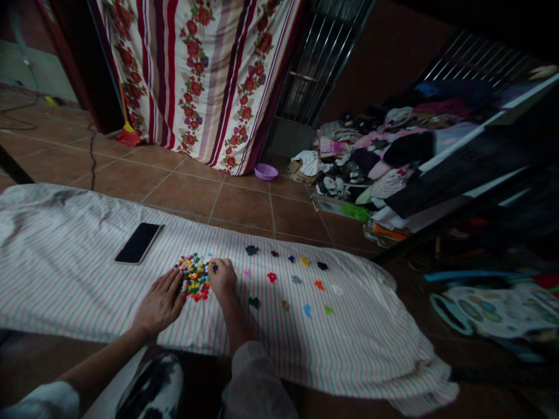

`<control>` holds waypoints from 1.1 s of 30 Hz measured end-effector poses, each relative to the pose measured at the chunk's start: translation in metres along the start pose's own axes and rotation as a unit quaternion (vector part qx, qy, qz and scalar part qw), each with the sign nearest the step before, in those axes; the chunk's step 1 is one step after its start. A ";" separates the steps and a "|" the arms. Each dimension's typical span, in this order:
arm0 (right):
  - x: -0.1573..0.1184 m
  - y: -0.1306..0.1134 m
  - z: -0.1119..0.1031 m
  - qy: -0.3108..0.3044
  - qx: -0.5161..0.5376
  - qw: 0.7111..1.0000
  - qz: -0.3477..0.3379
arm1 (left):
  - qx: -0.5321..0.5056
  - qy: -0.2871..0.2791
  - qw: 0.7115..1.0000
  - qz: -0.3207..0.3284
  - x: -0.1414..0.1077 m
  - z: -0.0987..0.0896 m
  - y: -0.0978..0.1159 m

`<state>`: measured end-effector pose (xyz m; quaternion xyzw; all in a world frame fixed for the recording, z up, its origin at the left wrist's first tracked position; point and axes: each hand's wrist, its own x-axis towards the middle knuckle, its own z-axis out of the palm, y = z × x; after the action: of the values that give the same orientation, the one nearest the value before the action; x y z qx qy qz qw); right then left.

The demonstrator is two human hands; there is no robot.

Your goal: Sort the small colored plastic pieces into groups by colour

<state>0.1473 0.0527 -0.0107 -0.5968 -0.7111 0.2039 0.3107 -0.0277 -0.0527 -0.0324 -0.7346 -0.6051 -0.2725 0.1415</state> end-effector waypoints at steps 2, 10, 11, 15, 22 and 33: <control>0.001 0.008 0.003 0.020 0.086 0.996 0.001 | -0.001 -0.001 1.000 -0.003 0.000 0.000 0.000; -0.002 0.026 0.007 -0.012 0.372 0.923 0.093 | -0.005 -0.009 1.000 -0.007 0.000 -0.001 0.000; -0.004 0.025 0.006 -0.008 0.388 0.916 0.099 | -0.006 -0.010 1.000 -0.007 0.000 -0.001 -0.001; -0.015 0.021 0.001 0.001 0.421 0.901 0.104 | -0.003 -0.002 1.000 0.001 0.000 -0.002 -0.002; -0.031 0.009 -0.008 -0.027 0.421 0.895 0.147 | 0.004 0.006 1.000 0.011 -0.002 0.004 -0.005; -0.031 -0.002 -0.037 -0.008 0.534 0.830 0.162 | -0.019 -0.001 1.000 -0.003 -0.002 0.004 -0.006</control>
<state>0.1736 0.0195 0.0114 -0.4431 -0.3873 0.6040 0.5374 -0.0328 -0.0507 -0.0373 -0.7354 -0.6026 -0.2830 0.1261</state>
